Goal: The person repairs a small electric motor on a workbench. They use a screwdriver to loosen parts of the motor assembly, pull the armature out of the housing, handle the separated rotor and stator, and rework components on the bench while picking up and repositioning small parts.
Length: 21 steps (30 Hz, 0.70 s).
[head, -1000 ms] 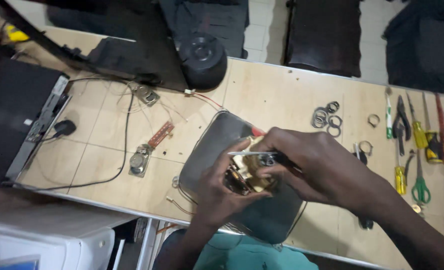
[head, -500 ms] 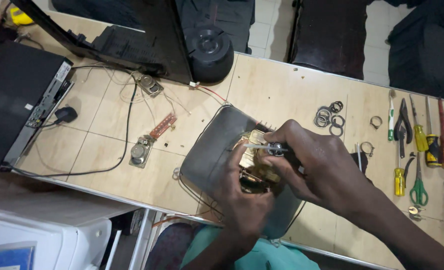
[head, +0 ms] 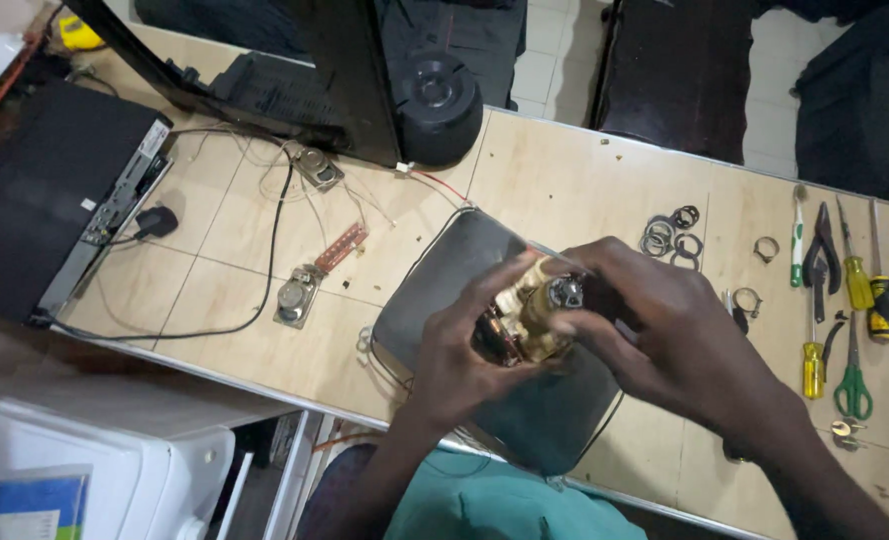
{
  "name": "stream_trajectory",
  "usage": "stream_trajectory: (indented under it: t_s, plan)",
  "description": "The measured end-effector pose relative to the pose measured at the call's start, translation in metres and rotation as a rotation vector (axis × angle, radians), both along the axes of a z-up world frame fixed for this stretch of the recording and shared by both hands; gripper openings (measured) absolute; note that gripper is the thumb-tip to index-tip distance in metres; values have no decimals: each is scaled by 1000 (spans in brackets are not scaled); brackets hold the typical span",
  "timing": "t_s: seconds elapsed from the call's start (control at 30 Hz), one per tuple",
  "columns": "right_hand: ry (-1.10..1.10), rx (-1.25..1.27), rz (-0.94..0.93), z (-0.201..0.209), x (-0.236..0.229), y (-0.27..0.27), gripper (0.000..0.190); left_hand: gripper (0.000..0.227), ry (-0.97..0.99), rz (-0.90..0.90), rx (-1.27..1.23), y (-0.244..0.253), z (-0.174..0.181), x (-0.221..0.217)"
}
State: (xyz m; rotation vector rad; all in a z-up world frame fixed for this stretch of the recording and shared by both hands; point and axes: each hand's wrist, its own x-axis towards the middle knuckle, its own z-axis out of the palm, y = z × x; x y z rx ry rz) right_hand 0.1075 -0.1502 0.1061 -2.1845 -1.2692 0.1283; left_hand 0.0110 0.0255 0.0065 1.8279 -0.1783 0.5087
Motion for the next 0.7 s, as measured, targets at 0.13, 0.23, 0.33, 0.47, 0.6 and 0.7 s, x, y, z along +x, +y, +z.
stream_trajectory:
  t_s: [0.13, 0.23, 0.33, 0.47, 0.6, 0.7]
  plan:
    - [95, 72, -182, -3, -17, -27, 42, 69, -25, 55, 39, -7, -2, -2]
    - [28, 145, -230, -15, -23, -42, 29, 67, -87, 79, 51, -7, 1, -3]
    - [23, 62, -230, -36, -27, -52, 29, 74, 0, 14, 98, 0, 8, -9]
    - [-3, 135, -222, -52, -27, -59, 47, 63, 156, -87, 64, 12, 23, -7]
    - [-62, 138, -179, -57, -19, -61, 41, 45, 107, -189, 190, 24, 34, 3]
    - [-65, 189, -123, -51, -16, -52, 41, 48, 91, -334, 136, 22, 43, 8]
